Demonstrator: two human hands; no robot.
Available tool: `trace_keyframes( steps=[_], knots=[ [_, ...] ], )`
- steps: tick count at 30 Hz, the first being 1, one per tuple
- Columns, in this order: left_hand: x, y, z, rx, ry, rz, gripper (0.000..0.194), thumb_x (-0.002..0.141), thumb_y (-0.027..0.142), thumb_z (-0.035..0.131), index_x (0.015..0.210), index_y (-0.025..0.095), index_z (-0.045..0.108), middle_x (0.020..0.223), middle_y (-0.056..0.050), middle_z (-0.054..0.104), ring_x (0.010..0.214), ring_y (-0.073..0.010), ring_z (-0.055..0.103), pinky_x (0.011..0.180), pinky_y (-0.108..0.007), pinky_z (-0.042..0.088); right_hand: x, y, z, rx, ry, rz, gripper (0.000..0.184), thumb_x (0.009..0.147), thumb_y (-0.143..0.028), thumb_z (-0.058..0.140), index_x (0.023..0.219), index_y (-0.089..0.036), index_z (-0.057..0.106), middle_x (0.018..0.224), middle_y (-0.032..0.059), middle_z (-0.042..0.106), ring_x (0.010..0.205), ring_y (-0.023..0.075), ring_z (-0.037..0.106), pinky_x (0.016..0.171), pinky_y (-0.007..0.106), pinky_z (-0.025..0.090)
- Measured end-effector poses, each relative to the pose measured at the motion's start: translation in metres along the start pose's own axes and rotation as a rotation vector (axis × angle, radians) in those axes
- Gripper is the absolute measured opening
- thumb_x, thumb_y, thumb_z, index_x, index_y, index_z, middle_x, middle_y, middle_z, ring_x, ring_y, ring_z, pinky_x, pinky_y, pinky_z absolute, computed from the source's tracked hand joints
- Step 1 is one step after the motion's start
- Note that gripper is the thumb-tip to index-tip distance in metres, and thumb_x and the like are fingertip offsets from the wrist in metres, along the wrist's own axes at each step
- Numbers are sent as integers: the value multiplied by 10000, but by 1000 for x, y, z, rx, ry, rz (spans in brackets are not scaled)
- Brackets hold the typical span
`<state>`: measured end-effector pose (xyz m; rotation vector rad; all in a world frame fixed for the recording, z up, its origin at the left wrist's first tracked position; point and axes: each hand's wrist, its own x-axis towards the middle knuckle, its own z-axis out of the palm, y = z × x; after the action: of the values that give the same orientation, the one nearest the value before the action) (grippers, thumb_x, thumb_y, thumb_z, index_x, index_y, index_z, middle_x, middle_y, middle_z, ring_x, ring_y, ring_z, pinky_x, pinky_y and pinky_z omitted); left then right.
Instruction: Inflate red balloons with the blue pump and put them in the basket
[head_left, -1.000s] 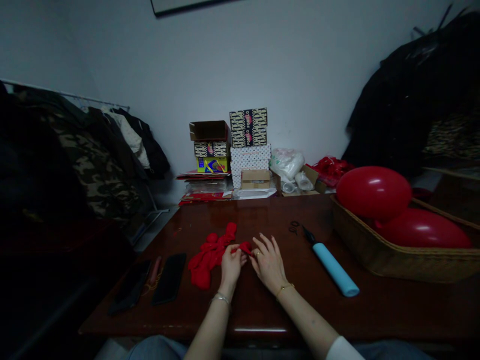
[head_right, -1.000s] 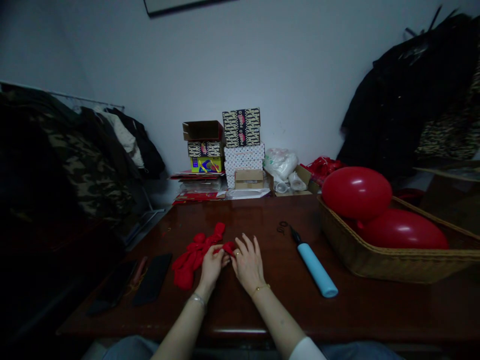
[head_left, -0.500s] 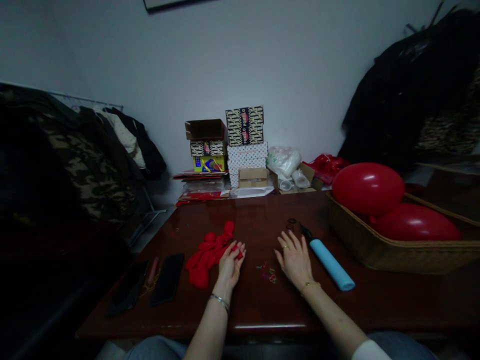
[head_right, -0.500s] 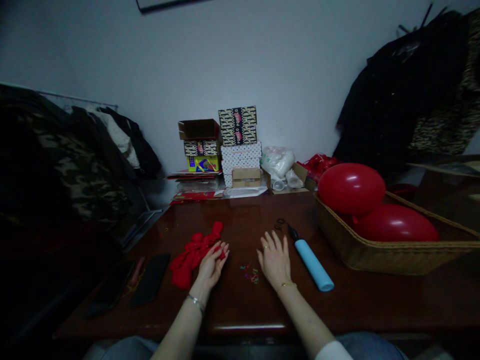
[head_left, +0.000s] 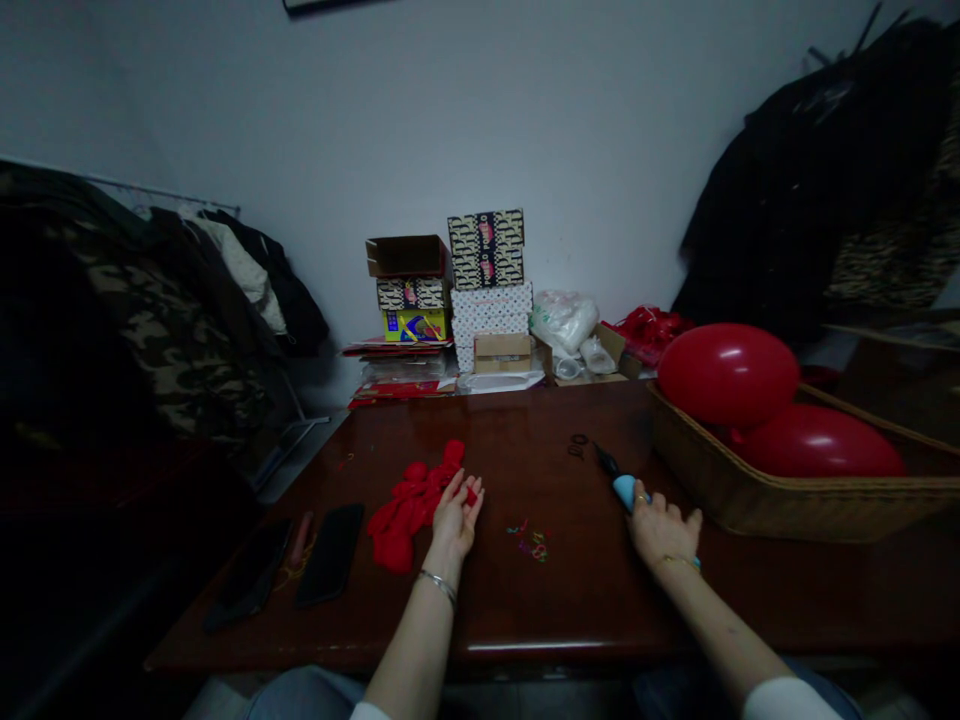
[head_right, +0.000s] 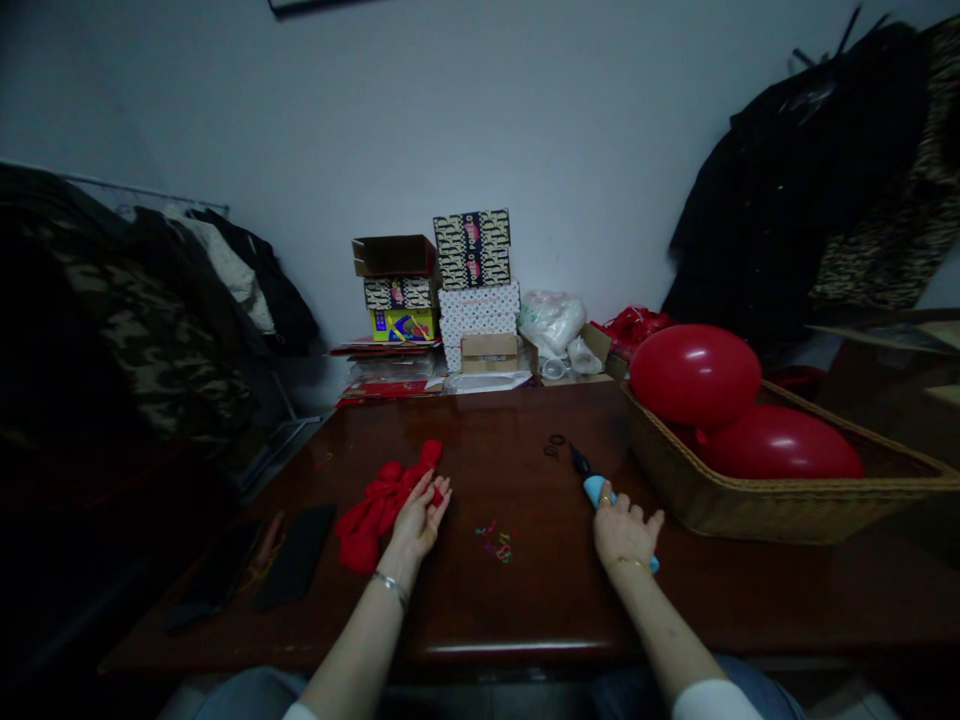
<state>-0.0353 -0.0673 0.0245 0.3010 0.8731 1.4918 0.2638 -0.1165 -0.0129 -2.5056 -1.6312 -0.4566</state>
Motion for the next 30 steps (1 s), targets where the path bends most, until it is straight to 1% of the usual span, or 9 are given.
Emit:
trace_keyframes(
  steps=[3, 6, 7, 9, 11, 14, 19, 25, 30],
  knots=[
    [4, 1, -2, -11, 2, -1, 326, 822, -21, 456, 1065, 146, 594, 1027, -123, 636, 862, -151, 664, 774, -274, 551, -2, 0, -6, 23, 19, -47, 465, 830, -255, 424, 1276, -129, 461, 950, 161, 605, 860, 270, 567, 893, 522, 263],
    [11, 4, -1, -35, 26, 5, 312, 816, -36, 448, 1020, 141, 605, 1012, -112, 637, 863, -149, 661, 772, -275, 552, -9, -9, -20, 58, 41, -124, 471, 839, -288, 427, 1298, -183, 434, 952, 115, 608, 872, 239, 564, 912, 472, 278],
    [14, 5, 0, -45, 36, 8, 310, 816, -39, 443, 1009, 142, 606, 999, -107, 638, 862, -146, 659, 772, -276, 552, -12, -14, -27, 82, 51, -172, 480, 840, -305, 434, 1311, -215, 415, 965, 91, 607, 866, 219, 564, 928, 451, 277],
    [19, 9, 5, -65, 52, 16, 297, 821, -37, 438, 988, 143, 604, 972, -100, 641, 855, -140, 658, 780, -278, 548, -22, -26, -43, 220, 90, -344, 504, 834, -301, 448, 1328, -220, 390, 990, 77, 599, 878, 202, 561, 957, 432, 267],
    [23, 12, 10, -80, 64, 27, 278, 824, -33, 440, 969, 143, 599, 958, -94, 641, 842, -134, 658, 793, -280, 541, -35, -37, -60, 347, 98, -505, 524, 826, -294, 463, 1339, -240, 372, 997, 57, 593, 897, 186, 557, 984, 413, 253],
    [30, 17, 18, -79, 75, 57, 277, 826, -31, 442, 972, 153, 590, 983, -90, 642, 825, -124, 660, 794, -277, 536, -51, -49, -78, 469, 88, -628, 559, 805, -281, 494, 1346, -273, 355, 1000, 37, 587, 914, 178, 551, 999, 408, 245],
    [36, 21, 25, -86, 71, 91, 254, 843, 0, 443, 995, 150, 581, 999, -108, 647, 795, -128, 665, 789, -301, 536, -63, -56, -89, 522, 65, -681, 592, 784, -260, 512, 1352, -276, 347, 985, 30, 581, 920, 179, 550, 1007, 418, 239],
    [30, 23, 27, -43, 34, 106, 229, 838, 8, 465, 968, 148, 591, 1028, -111, 647, 850, -145, 662, 808, -310, 526, -63, -61, -91, 508, 49, -648, 580, 777, -257, 520, 1339, -267, 374, 981, 35, 583, 918, 183, 555, 1002, 420, 246],
    [25, 17, 26, 21, 21, 137, 222, 829, 14, 493, 963, 149, 610, 1059, -117, 642, 886, -164, 658, 821, -315, 516, -65, -66, -93, 507, 46, -631, 573, 772, -253, 518, 1330, -261, 390, 982, 44, 588, 923, 191, 552, 994, 416, 252]
  ],
)
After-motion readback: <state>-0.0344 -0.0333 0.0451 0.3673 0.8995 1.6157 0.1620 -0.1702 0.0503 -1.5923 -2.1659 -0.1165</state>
